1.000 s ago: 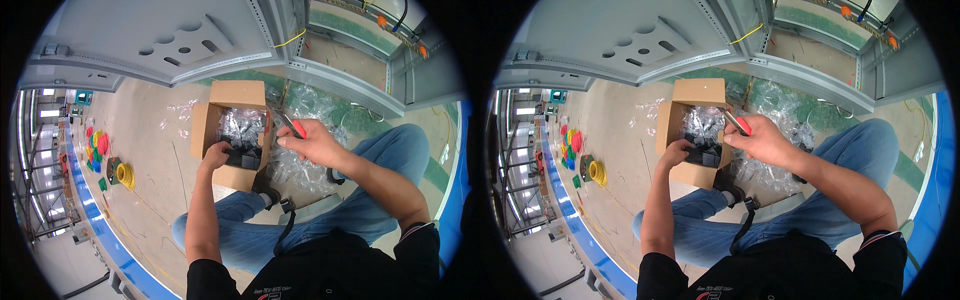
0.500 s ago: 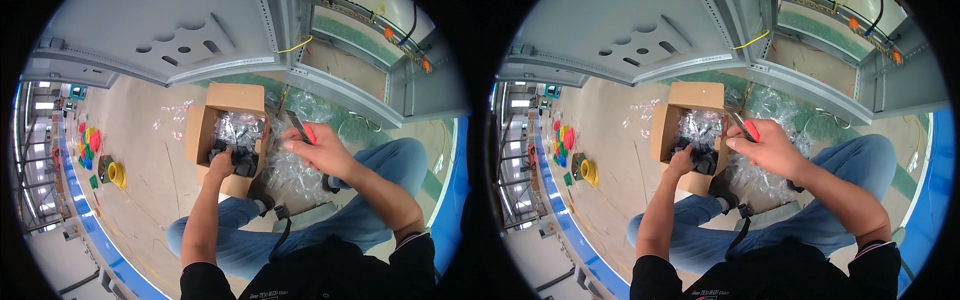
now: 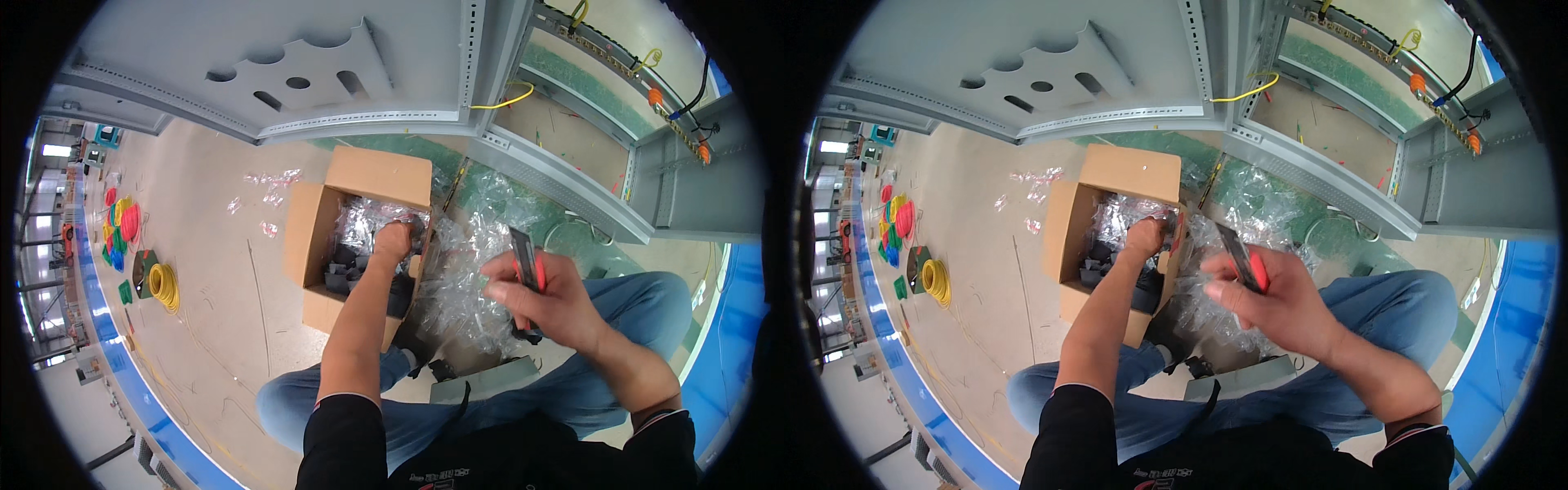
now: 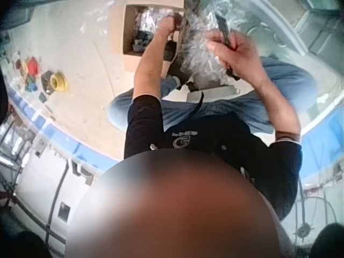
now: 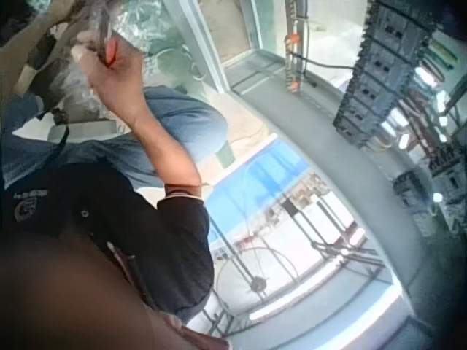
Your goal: The person unpacks small black electrical components from a cardboard box using a red utility knife. They then install these components into an open electrical panel, connecting them to the existing wiring.
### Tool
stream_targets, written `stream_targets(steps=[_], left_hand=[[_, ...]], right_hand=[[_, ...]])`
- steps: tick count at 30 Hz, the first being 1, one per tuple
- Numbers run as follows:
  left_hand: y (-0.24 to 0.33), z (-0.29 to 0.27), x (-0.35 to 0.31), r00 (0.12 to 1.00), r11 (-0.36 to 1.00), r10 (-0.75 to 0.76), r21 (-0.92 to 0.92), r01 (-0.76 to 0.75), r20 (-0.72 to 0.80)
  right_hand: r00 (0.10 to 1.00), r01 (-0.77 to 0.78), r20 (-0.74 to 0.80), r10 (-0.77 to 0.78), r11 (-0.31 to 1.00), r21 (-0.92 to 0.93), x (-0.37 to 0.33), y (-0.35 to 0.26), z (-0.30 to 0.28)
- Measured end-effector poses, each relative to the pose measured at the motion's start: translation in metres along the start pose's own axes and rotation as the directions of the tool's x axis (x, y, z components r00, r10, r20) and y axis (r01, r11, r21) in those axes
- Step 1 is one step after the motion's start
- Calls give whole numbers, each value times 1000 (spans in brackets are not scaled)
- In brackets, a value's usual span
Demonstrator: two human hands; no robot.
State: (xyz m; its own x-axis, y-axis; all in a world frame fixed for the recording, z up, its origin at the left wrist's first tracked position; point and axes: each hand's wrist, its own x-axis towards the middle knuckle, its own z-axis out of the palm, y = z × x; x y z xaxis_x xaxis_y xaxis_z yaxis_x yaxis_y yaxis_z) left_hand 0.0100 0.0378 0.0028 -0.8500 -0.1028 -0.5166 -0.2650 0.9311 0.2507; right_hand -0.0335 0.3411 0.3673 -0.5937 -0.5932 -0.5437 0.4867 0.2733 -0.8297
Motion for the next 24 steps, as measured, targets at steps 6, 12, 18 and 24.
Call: stream_targets(steps=[6,12,18,24], left_hand=[[19,21,30,991,952,-95,281,119,-96],[18,5,43,977,978,-188,108,177,96],[12,-13,12,994,996,-84,-28,83,-62],[-2,-91,-34,973,450,-229,-884,126,22]], right_hand=[[997,-48,60,43,995,91,-2,1,-7],[996,9,92,-17,997,81,-1,-1,-15],[993,98,65,-100,995,33,-10,-4,-18],[989,144,52,-141,988,-57,-18,-11,-20]])
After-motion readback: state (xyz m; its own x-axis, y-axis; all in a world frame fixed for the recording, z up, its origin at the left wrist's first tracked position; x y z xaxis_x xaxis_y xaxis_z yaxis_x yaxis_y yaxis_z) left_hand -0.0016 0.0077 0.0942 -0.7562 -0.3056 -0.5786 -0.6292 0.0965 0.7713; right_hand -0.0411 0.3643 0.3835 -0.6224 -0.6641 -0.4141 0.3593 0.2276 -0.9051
